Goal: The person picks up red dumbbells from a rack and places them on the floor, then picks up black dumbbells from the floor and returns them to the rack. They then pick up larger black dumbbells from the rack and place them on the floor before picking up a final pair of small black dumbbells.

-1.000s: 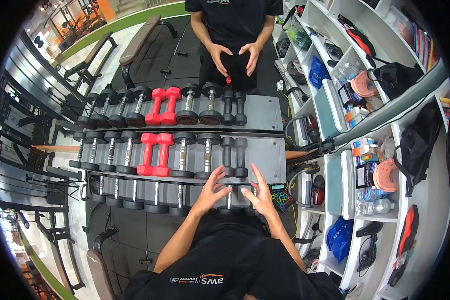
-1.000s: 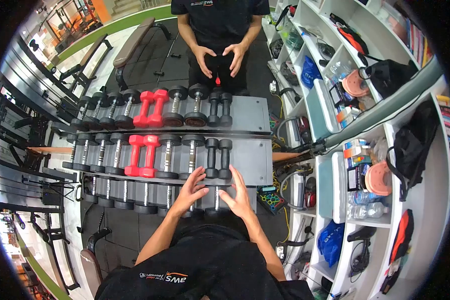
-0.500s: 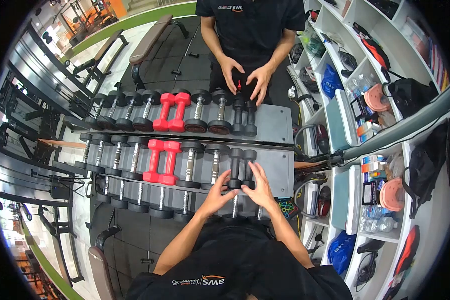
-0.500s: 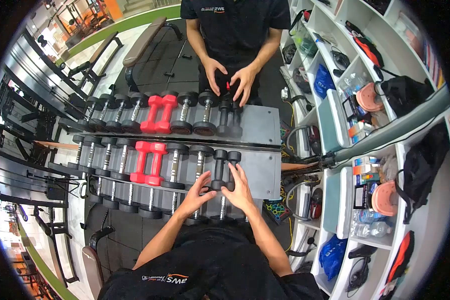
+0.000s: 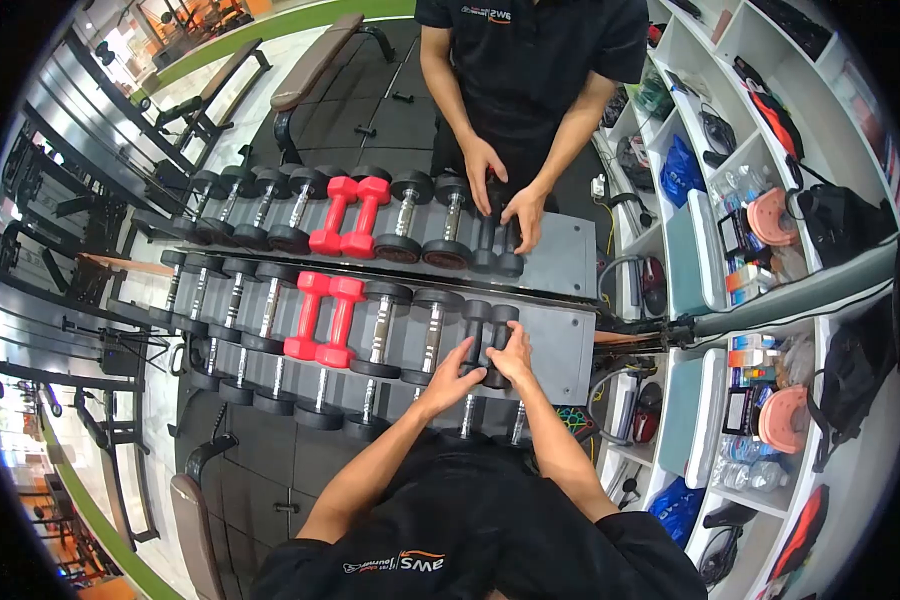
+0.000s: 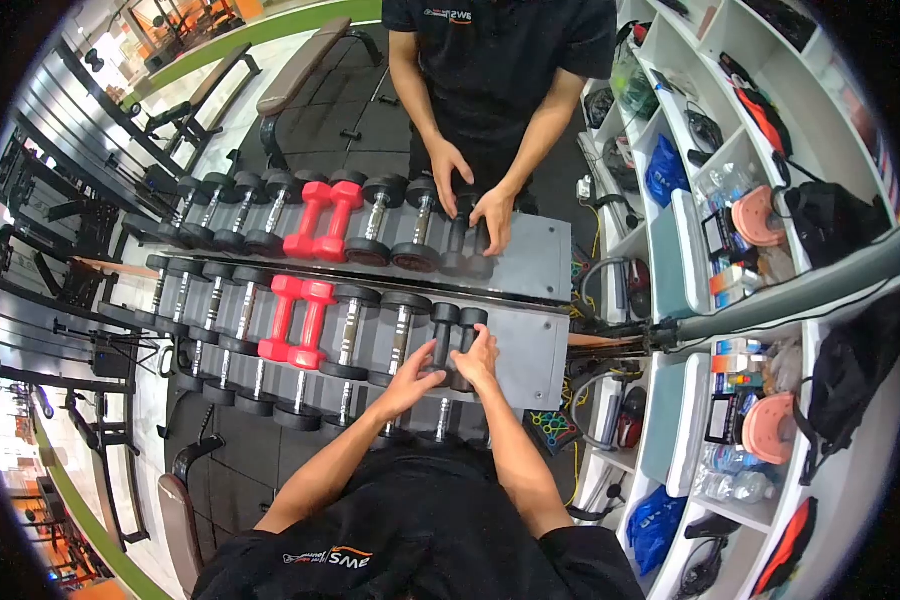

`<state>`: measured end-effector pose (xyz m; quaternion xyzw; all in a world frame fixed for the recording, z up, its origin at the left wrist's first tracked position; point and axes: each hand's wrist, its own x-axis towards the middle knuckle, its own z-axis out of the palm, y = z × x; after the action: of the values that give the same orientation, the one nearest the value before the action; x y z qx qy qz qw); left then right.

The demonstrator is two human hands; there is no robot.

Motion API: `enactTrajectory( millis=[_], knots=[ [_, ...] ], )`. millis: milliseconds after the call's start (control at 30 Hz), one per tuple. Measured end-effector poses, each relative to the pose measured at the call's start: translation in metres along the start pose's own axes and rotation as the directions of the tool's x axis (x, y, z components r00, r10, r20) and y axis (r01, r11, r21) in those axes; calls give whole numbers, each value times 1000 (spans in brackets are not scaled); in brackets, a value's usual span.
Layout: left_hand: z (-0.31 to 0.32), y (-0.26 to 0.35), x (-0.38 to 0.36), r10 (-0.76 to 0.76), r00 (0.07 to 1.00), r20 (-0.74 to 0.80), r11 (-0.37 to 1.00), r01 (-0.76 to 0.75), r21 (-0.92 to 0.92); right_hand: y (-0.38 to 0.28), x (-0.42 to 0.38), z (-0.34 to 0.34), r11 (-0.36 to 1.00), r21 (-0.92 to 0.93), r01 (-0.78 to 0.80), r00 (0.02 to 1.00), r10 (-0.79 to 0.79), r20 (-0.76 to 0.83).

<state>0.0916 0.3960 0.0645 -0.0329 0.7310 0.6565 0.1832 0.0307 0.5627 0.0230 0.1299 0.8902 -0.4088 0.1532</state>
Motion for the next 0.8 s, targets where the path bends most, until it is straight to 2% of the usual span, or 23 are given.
enactTrajectory(
  millis=[100,200,233,300,433,500,600,633,667,733,800],
  knots=[
    [7,-13,22,-84,993,-77,991,91,94,11,10,18,998,-14,-63,995,62,-80],
    [13,-23,40,-147,976,-159,978,168,121,19,16,27,991,-65,-115,990,109,-85],
    [16,-25,44,-159,970,-186,980,178,91,21,19,28,987,-114,-111,993,105,-58],
    [20,-22,50,-183,954,-237,980,197,34,25,24,29,991,-65,-116,993,113,-45],
    [24,-10,58,-246,923,-297,944,297,143,8,23,22,989,-13,-145,989,145,-3],
    [23,-13,64,-260,911,-319,938,317,143,30,36,36,991,-52,-123,992,124,12],
    [21,-54,88,-252,907,-338,966,258,-27,36,36,41,992,-83,-94,995,95,12],
    [21,-36,86,-261,892,-369,961,277,-10,36,38,42,993,-89,-79,997,80,3],
    [17,-22,88,-317,889,-332,939,344,24,37,37,43,994,-76,-77,997,77,-3],
    [17,-18,93,-334,863,-378,918,388,74,11,27,29,996,-52,-67,998,66,-17],
    [19,-20,102,-363,824,-435,888,447,105,16,32,28,995,-51,-87,995,90,49]
  ],
)
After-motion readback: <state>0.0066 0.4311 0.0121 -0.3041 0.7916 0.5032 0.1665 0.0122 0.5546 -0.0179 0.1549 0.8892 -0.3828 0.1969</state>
